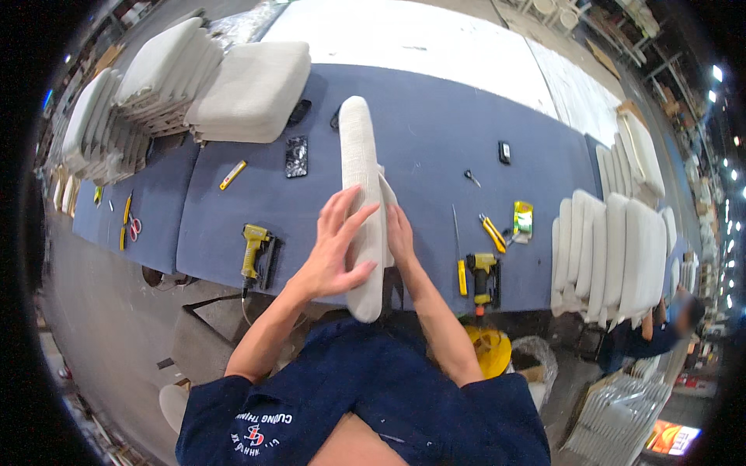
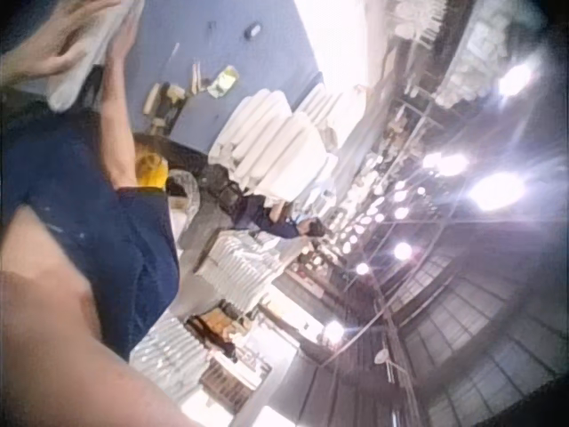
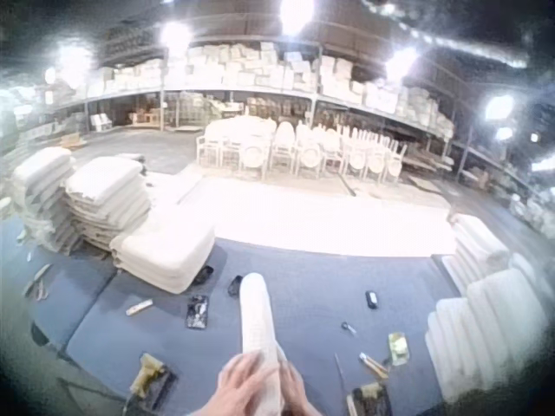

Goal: The person covers a chair cushion with fabric, smooths it by hand, and secures it using a staple gun. They then use a screwdriver to tuck and adjust the fabric edges for a neat finish.

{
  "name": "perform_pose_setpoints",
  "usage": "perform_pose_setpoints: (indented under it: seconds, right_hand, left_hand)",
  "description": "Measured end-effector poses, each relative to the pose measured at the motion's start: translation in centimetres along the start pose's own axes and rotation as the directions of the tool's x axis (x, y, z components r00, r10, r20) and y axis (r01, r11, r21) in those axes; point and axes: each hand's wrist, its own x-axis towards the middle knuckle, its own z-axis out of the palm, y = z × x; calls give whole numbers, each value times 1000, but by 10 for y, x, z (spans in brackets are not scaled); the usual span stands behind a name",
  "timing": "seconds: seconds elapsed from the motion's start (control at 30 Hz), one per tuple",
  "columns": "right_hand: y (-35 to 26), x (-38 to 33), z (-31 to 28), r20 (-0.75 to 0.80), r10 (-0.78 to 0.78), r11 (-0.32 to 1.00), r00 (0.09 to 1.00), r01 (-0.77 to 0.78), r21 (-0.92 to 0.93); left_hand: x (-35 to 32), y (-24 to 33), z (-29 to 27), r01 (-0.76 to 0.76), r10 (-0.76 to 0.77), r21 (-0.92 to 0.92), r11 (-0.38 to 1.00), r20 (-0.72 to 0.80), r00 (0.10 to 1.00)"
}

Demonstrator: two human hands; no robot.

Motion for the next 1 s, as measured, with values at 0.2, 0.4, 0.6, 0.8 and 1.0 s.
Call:
perform_pose_setpoints:
  seconds: [0.2,0.4,0.6,0.8,1.0]
  right_hand:
    - [-111,-34,17,-67,-175,985,982,174,-22]
    - [-253,-33,3,15,-650,654,760,568,-500]
    - [-240,1,20,174,-709,348,684,554,-757]
    - [-131,21,-4,184,-330,713,926,372,-594]
    - [-258,12,40,159,-694,562,702,666,-490]
  left_hand:
    - [18,-22,43,-47,31,-337,940,-51,998]
    - [23,-12,65,23,-44,-449,893,-37,998]
    - [20,-16,72,83,-107,-500,862,-20,994]
    - [17,-22,52,125,-175,-636,761,-17,984]
    - [4,-29,30,134,-156,-532,836,3,988]
